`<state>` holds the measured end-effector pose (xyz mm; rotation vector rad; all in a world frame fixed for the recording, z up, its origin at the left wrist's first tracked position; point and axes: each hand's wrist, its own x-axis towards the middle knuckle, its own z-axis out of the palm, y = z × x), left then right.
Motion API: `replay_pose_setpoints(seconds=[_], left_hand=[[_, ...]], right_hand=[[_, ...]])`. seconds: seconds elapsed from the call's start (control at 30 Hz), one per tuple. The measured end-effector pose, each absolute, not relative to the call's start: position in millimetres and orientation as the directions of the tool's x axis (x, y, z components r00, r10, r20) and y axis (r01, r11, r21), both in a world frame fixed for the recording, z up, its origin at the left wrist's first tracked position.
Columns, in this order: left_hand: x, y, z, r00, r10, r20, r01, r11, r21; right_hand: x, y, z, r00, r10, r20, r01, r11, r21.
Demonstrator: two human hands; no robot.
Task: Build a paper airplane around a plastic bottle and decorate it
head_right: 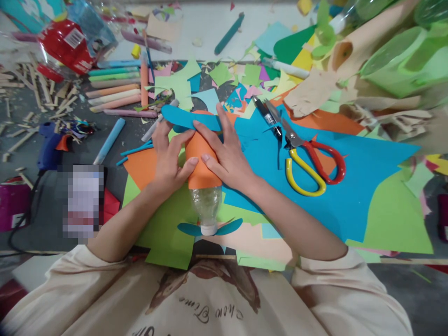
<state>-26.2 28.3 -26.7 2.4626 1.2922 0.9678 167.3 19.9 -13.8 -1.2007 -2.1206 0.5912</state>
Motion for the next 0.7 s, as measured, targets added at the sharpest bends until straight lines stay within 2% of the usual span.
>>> replay_pose_setpoints(seconds=[0.1, 0.33, 0.6, 0.7], left_hand=[[-25.6, 28.1, -25.1, 0.408, 0.797, 0.446, 0.651, -0.596, 0.47], [-23.4, 29.1, -20.7, 0.435, 0.791, 0.43, 0.657, -0.605, 0.449], [-21.0, 30.4, -22.5, 0.41, 0.802, 0.435, 0.66, -0.59, 0.465], [-20.0, 31.2, -24.7, 0.41, 0.775, 0.481, 0.634, -0.621, 0.46]], right_hand=[[167.1, 20.5, -13.5, -0.391, 0.874, 0.287, 0.591, 0.478, -0.65], [167.7, 19.7, -15.4, -0.332, 0.858, 0.392, 0.53, 0.513, -0.675], [168.9, 18.5, -12.9, -0.335, 0.905, 0.261, 0.62, 0.421, -0.662], [167.6, 17.6, -12.1, -0.322, 0.915, 0.243, 0.634, 0.399, -0.662]])
